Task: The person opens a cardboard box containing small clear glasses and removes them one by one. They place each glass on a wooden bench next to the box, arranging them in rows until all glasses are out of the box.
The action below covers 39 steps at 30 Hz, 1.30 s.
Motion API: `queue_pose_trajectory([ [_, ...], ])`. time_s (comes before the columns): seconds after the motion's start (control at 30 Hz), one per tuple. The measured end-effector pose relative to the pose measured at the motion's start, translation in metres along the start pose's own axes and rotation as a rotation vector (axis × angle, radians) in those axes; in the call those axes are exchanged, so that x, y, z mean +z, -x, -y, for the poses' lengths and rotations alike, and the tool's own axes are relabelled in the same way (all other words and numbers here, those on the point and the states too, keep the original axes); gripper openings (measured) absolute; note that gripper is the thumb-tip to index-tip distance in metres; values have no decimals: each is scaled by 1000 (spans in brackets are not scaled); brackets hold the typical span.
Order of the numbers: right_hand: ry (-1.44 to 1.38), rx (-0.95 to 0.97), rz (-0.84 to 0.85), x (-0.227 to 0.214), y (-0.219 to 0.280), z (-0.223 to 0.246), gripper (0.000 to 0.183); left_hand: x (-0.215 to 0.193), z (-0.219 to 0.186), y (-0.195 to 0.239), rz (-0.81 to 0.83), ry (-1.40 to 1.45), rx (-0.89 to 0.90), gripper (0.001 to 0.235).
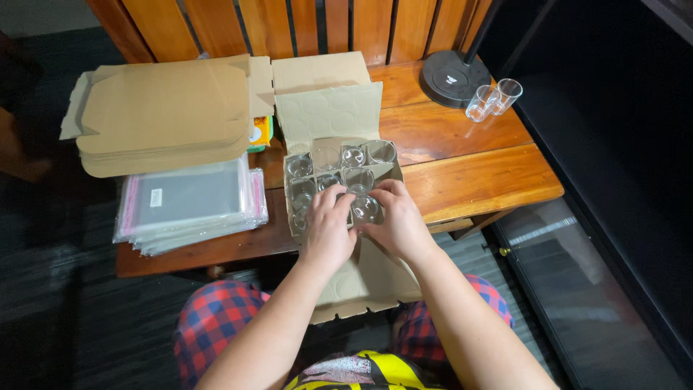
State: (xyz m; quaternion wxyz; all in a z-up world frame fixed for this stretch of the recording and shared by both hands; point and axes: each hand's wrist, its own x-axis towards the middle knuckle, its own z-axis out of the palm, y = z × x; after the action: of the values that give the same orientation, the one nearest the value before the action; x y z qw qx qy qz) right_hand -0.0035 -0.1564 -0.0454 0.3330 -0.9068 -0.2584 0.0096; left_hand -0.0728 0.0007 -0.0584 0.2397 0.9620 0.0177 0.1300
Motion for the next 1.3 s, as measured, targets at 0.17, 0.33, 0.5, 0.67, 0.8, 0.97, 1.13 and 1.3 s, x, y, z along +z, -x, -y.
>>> queue_pose_trajectory([
  [0.17,-22,-7,3,-1,0,-1,67,-1,-1,1,-13,1,4,61],
  [0.33,-174,28,-93,-3,1,0,60,-10,-3,0,7,131,-43,59],
  [0.5,-288,50,-137,-25,10,20,60,-34,-11,3,29,349,-35,52],
  [0.67,-487,165,-174,-30,13,17,62,-34,-19,-1,-46,645,2,50],
  [0.8,-800,86,-306,-39,12,14,61,-25,-30,-12,-53,867,-136,47],
  [0.97,-967,-33,-447,-51,11,9,57,-23,-66,-29,63,1098,-394,72],
  [1.13,-985,-131,-599,-62,12,-17,71,10,-76,-54,409,1527,-452,72],
  [1.3,-982,-148,-642,-74,14,-28,73,21,-99,-73,327,1544,-381,53],
])
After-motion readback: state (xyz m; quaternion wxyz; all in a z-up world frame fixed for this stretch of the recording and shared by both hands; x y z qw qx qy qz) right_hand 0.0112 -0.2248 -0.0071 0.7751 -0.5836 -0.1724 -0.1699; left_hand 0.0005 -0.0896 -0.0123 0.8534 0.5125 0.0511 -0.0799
